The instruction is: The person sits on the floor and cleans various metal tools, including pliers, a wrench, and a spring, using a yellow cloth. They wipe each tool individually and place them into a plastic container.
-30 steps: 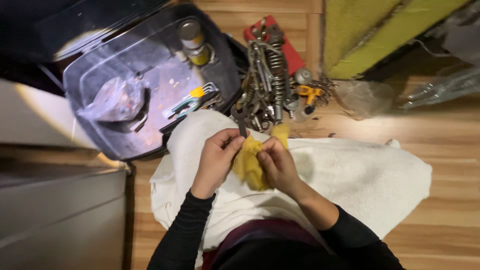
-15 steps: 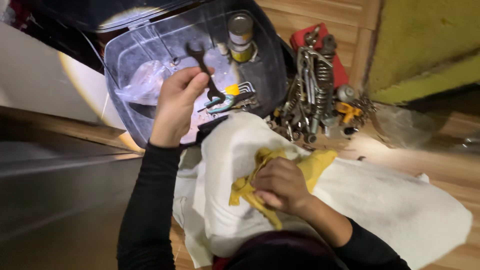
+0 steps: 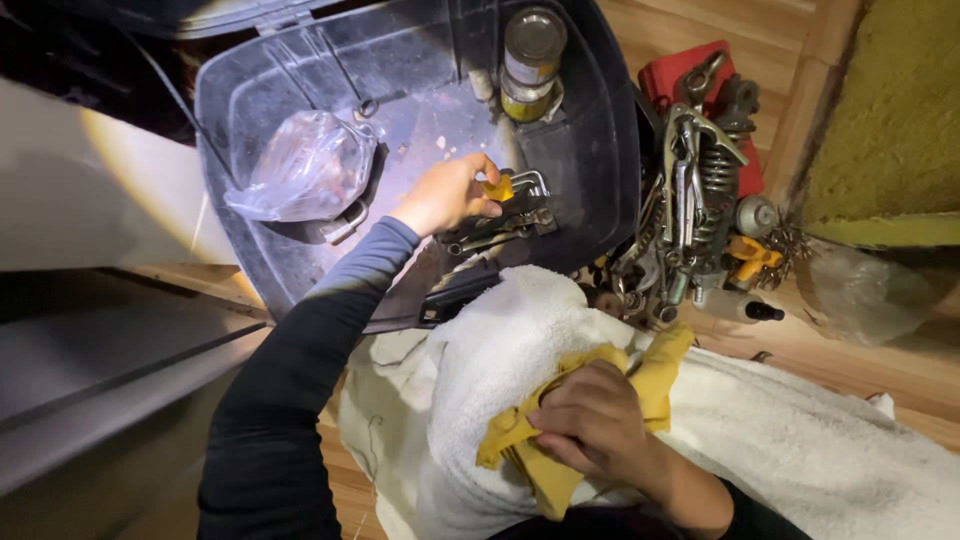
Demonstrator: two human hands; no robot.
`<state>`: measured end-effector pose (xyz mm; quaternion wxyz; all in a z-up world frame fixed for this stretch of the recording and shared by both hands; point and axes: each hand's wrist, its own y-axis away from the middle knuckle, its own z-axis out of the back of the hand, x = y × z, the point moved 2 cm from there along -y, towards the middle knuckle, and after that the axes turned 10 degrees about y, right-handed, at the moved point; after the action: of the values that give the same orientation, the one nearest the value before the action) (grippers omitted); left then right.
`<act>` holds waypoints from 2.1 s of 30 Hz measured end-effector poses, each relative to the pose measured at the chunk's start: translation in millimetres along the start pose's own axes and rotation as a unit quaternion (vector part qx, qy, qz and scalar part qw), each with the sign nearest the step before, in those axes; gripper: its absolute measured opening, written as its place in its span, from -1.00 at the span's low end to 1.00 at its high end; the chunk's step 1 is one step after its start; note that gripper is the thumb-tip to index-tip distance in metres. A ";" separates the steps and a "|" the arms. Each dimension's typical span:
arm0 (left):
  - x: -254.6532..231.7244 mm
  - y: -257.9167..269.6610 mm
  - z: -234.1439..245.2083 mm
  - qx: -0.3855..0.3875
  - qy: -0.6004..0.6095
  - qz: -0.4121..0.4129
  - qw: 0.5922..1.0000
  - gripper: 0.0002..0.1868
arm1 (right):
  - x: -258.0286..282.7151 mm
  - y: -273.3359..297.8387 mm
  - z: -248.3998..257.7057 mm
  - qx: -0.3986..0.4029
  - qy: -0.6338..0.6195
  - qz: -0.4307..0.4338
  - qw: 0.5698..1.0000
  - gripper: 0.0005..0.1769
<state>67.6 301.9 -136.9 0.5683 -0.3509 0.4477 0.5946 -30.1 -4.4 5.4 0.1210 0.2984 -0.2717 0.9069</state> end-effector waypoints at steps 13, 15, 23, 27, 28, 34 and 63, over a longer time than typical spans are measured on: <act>19.9 -12.7 -24.6 0.026 -0.282 0.010 0.959 -0.73 | -5.6 -4.3 7.1 -0.024 -0.054 0.024 0.998 -0.75; 15.8 -11.7 -26.4 0.023 -0.305 0.007 0.952 -0.69 | -6.2 -3.4 8.4 -0.025 -0.050 0.025 0.998 -0.72; -21.1 0.6 -22.1 0.007 -0.313 0.025 0.949 -0.68 | 2.8 -2.6 12.5 -0.002 -0.016 0.010 1.000 -0.63; -55.7 9.8 -18.1 0.003 -0.298 -0.038 0.954 -0.72 | 14.5 5.5 24.5 0.000 0.001 0.001 1.000 -0.62; -67.1 13.0 -17.3 -0.006 -0.294 -0.070 0.953 -0.73 | 17.3 7.8 27.8 -0.011 0.005 0.001 1.000 -0.63; -148.8 24.2 -19.8 -0.070 -0.253 -0.179 0.948 -0.78 | 20.2 37.9 41.7 -0.056 0.084 -0.001 0.995 -0.66; -270.9 0.2 -275.2 0.076 0.125 -0.156 0.977 -0.59 | -282.7 185.9 143.1 -0.070 0.298 -0.418 0.855 -0.66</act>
<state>71.4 -52.3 16.9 0.6185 -0.4443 0.4986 0.4140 191.1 -254.4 -147.9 0.5842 0.0905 -0.1351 0.7951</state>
